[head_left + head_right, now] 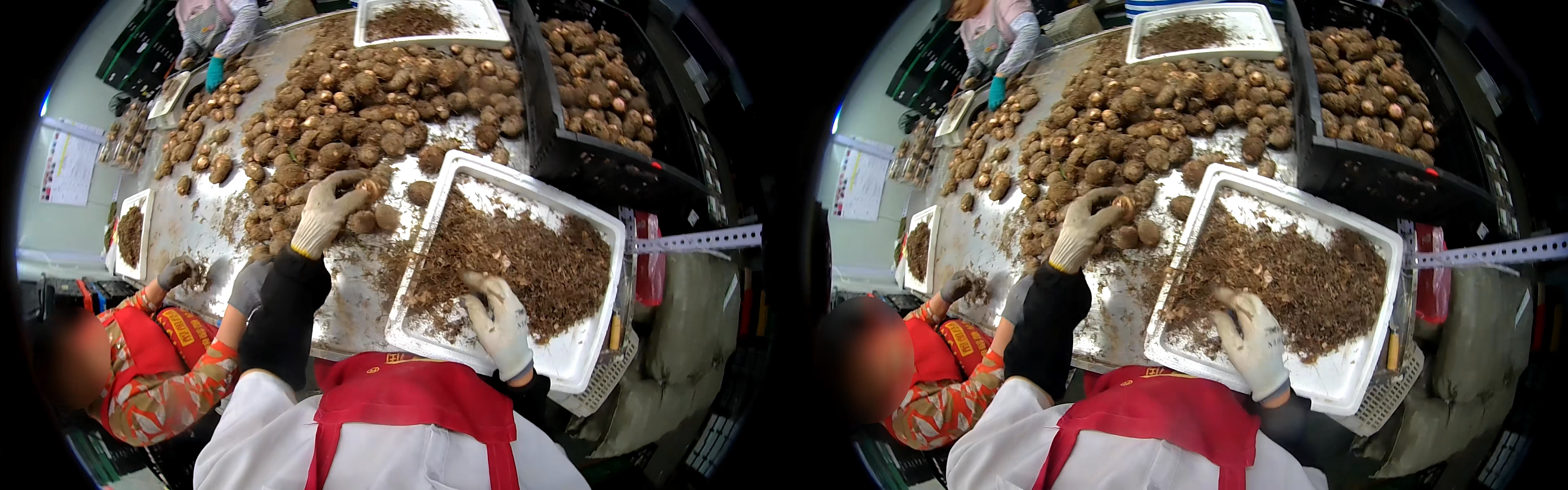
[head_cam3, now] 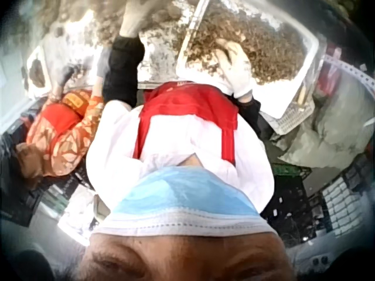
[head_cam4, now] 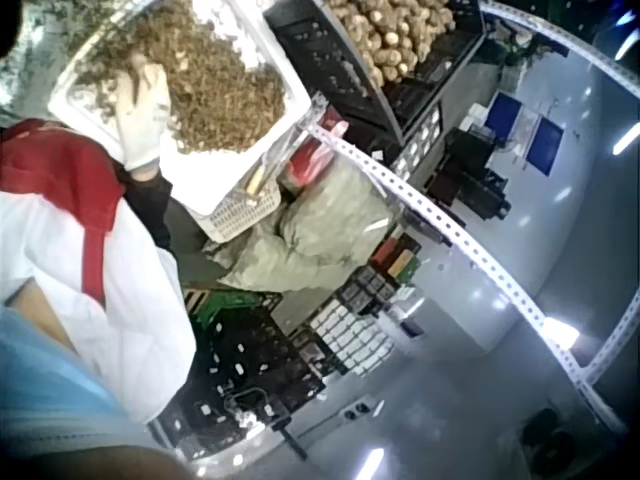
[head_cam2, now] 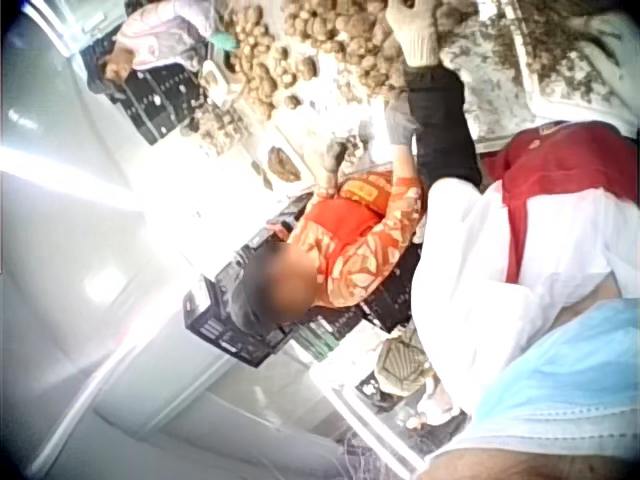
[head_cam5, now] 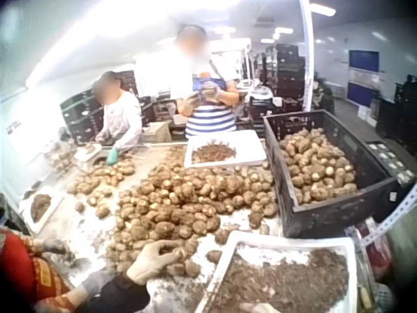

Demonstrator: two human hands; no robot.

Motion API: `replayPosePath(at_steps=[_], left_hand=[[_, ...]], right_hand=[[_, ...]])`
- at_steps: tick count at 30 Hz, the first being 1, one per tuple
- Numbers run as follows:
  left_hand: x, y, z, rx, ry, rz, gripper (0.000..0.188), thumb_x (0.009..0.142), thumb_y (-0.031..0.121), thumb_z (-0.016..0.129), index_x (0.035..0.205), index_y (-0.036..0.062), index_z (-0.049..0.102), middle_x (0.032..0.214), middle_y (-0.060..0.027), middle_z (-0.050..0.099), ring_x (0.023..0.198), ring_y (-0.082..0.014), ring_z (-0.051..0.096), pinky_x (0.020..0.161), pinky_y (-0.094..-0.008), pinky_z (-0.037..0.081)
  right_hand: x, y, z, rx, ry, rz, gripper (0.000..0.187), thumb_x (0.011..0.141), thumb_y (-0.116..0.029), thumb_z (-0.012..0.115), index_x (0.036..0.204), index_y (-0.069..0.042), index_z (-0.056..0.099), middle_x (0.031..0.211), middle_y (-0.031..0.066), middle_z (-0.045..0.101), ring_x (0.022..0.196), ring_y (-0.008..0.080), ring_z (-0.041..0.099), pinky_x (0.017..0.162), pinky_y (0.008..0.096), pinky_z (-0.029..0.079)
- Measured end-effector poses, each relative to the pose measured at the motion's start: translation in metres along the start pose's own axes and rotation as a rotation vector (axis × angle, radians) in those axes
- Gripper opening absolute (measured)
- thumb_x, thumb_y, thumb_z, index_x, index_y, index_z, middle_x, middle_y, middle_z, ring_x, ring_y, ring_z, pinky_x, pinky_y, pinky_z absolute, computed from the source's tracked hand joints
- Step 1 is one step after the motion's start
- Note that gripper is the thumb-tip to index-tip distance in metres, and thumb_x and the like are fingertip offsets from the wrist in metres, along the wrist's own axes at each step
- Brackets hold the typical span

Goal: The person peels taro roots by hand, removing the outer skin and dirt. They pick up each root from a large pile on a metal table, rub the surface to clean it, and place the peeled root into a black crate. The process is repetitive and manual, with no tools used.

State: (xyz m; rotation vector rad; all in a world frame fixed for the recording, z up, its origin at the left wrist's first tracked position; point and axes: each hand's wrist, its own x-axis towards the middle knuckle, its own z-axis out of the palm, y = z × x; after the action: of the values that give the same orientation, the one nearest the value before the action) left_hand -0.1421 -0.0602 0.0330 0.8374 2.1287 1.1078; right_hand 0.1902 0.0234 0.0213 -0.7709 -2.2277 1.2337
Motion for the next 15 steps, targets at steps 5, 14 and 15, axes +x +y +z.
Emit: replayPosePath(at_steps=[5,14,15], left_hand=[[-0.060,0.047,0.033,-0.234,-0.295,-0.008,0.045,0.089,0.022,0.070,0.123,-0.0073,0.062,0.111,-0.0091,0.067,0.099,-0.0143,0.063,0.090,-0.0289,0.050],[-0.086,0.063,0.076,-0.235,-0.416,0.297,0.056,0.090,0.019,0.074,0.137,-0.0031,0.054,0.127,-0.0124,0.065,0.116,-0.0196,0.062,0.100,-0.0339,0.049],[-0.087,0.064,0.079,-0.187,-0.405,0.253,0.053,0.091,0.017,0.071,0.137,-0.0024,0.053,0.126,-0.0133,0.066,0.115,-0.0205,0.062,0.098,-0.0343,0.050]], right_hand=[[0.038,-0.027,0.008,0.091,0.053,-0.105,0.053,0.090,-0.012,0.068,0.141,-0.004,0.054,0.124,0.0190,0.060,0.103,0.0346,0.065,0.087,0.0383,0.055],[0.033,0.003,0.021,0.554,0.149,-0.064,0.034,0.102,-0.007,0.047,0.130,0.010,0.056,0.123,0.0205,0.060,0.114,0.0291,0.062,0.102,0.0347,0.048],[0.033,0.005,0.022,0.451,0.149,-0.096,0.034,0.103,-0.007,0.045,0.129,0.010,0.056,0.123,0.0200,0.060,0.114,0.0278,0.062,0.103,0.0344,0.047]])
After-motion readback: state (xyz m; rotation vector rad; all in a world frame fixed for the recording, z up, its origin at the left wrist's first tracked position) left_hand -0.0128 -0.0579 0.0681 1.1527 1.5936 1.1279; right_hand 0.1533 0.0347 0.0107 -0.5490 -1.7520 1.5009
